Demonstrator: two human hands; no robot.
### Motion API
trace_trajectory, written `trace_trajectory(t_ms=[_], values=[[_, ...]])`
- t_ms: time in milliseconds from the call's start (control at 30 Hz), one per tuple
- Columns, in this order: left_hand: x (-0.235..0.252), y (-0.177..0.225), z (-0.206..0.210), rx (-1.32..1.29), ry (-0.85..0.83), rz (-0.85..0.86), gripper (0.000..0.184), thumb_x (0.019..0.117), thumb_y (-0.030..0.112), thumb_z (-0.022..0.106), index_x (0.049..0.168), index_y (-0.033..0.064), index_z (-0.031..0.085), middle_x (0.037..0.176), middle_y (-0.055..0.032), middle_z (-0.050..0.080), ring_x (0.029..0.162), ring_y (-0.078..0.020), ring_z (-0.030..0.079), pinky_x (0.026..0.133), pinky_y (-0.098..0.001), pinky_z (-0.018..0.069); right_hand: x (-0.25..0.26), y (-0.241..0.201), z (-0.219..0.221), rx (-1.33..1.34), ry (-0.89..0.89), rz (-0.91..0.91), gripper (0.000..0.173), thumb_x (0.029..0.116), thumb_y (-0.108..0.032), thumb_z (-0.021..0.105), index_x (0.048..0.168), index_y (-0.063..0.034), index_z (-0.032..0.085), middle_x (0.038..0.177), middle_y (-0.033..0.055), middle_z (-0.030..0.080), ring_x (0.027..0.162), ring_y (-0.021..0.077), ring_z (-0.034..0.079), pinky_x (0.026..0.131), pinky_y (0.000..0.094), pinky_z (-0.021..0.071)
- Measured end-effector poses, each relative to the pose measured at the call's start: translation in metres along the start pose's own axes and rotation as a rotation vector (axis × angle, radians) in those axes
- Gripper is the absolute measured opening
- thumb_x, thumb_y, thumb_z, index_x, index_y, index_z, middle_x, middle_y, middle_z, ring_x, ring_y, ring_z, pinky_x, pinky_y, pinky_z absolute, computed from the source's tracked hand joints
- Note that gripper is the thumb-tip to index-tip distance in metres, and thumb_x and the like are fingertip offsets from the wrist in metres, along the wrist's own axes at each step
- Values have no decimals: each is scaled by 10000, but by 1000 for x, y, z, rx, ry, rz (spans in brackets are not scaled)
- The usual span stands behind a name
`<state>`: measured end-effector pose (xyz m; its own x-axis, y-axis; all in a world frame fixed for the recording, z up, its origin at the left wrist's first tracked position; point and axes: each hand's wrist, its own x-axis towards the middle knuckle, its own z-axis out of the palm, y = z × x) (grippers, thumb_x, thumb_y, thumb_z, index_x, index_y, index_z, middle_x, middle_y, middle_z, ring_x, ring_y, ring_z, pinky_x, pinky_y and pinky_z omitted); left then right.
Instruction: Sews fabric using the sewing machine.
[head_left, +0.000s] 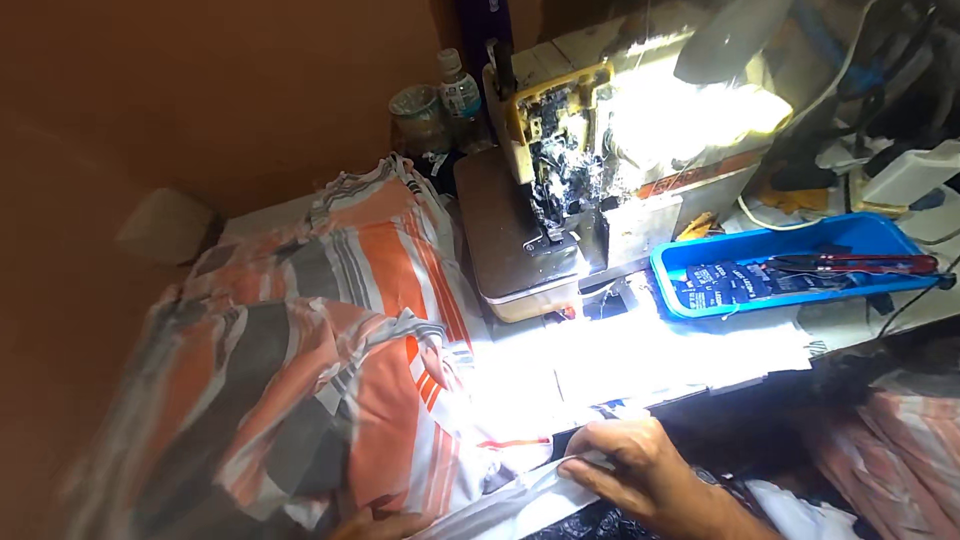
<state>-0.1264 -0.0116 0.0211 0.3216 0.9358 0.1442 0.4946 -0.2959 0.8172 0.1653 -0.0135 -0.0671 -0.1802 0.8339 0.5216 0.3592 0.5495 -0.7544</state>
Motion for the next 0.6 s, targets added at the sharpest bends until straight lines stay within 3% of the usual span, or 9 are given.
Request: trace_trajectory(t_ms=[67,133,233,300,367,400,533,600], values=[[26,8,-17,160,-38,92,219,902,146,760,935,-70,770,834,-117,708,837,24,597,809,-120,468,2,-10,13,41,21,50,225,958,-179,623,819,-6,661,650,89,602,580,118,549,548,210,434],[62,16,-32,370,-51,176,252,940,259,719,945,17,788,892,-107,661,869,-33,565,795,-167,446,11,-26,25,94,6,117,178,922,-131,636,820,12,668,751,143,608,650,172,585,575,247,478],[116,16,-37,682,-98,196,302,934,387,632,946,131,792,1133,-145,677,980,-274,662,798,-492,529,30,-43,37,165,-42,183,116,910,-74,641,858,22,681,1015,217,636,759,215,632,618,294,530],[142,11,-36,710,-247,6,228,947,278,700,985,66,776,1184,-192,662,1095,-385,629,885,-626,475,41,-39,47,105,-54,219,109,908,-77,633,874,17,676,1126,236,642,769,238,671,610,332,557],[158,2,-32,713,-415,-215,222,985,199,689,1050,-3,751,1113,-237,686,1103,-409,623,957,-632,443,45,-30,55,51,-122,308,146,931,-90,612,919,37,683,1117,239,642,813,297,690,645,406,564],[159,-4,-31,695,-434,-245,211,983,178,689,1040,-19,743,1045,-238,690,1042,-401,629,928,-617,449,43,-26,59,37,-136,332,159,939,-94,606,932,46,681,1057,234,639,810,314,683,646,425,556],[131,-3,-36,683,-90,44,201,827,226,794,877,32,772,908,-138,686,857,-290,652,761,-527,511,31,-14,64,11,-7,215,141,911,-107,627,841,10,662,849,162,605,678,239,634,554,333,525],[115,12,-45,685,53,105,284,785,340,768,855,65,774,935,-96,688,866,-202,640,774,-425,514,32,-13,60,19,63,130,138,899,-119,639,809,-16,656,811,130,583,683,187,601,571,256,500]])
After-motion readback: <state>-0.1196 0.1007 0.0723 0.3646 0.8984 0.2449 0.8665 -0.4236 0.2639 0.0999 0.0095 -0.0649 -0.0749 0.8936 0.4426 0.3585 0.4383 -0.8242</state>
